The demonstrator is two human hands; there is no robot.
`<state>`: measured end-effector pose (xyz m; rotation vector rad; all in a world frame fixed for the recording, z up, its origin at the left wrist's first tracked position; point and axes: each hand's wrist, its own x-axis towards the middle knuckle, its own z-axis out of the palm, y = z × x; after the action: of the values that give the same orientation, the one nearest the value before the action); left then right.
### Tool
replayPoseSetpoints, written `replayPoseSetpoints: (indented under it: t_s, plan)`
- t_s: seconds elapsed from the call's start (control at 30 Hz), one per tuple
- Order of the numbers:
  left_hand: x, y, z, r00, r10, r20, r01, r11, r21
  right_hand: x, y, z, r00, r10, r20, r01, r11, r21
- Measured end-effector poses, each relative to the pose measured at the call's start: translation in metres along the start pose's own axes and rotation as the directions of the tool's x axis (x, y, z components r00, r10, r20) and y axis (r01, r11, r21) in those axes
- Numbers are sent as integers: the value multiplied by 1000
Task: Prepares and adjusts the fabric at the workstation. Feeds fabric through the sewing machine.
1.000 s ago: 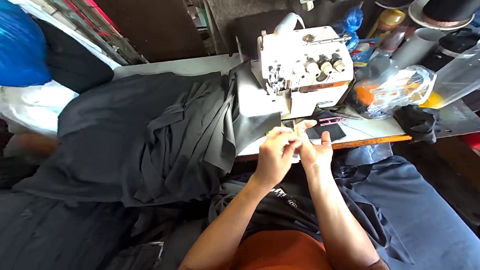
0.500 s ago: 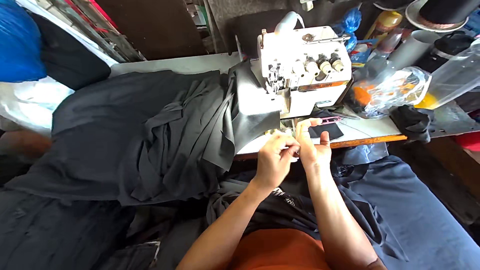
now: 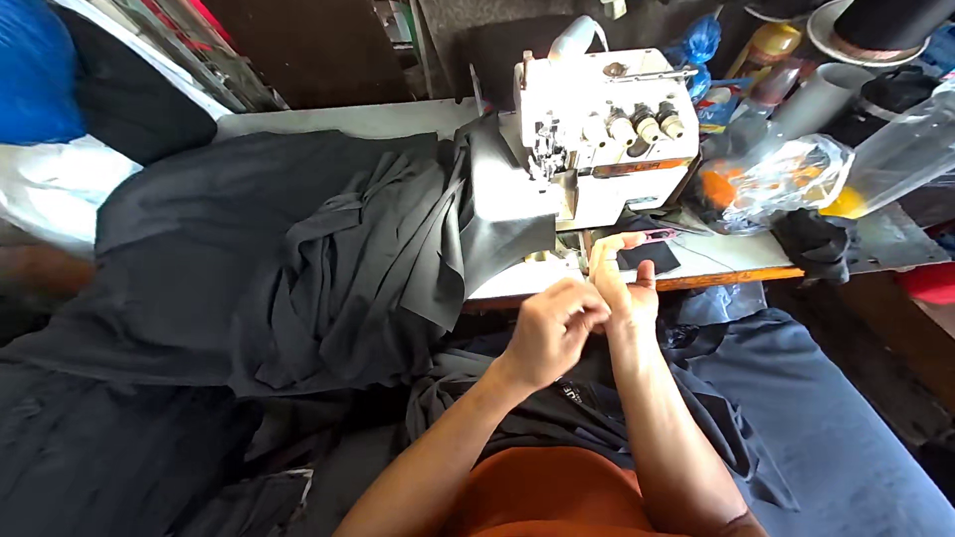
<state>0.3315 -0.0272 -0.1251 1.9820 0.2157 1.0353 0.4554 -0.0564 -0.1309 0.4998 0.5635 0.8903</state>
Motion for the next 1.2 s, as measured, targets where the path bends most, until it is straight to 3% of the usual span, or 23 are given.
replayPoseSetpoints:
  t_s: [0.1,0.23,0.4,0.6,0.7,0.9,1.1,1.2]
  plan:
    - [15,-7,-5,989,-61,-136,79,989,128,-7,9,-5,998,41,-44,-43,997,-58]
    - [11,-3,-4,1000,-19,-18,21,988,156,-4,4,-4,997,-50,-53,41,986,-165]
    - [-7,8,2,991,41,131,-50,997,67,5,-12,-8,994,-88,-67,89,996,13]
    - [12,-5,-2,991,-3,-132,29,980,195,-8,5,-6,999,27,-40,-26,1000,18]
    - [12,-1,-2,999,20,-32,-12,976,217,-8,2,-3,997,-16,-71,10,996,-87]
    - [-6,10,2,985,61,162,-73,995,66,0,-14,-7,997,-43,-59,47,997,64]
    - [12,-3,-1,993,-3,-114,31,970,241,-12,2,-7,998,56,-34,-54,997,59]
    - [14,0,-2,999,33,-14,-29,971,237,-11,1,-5,997,-30,-74,24,997,-72]
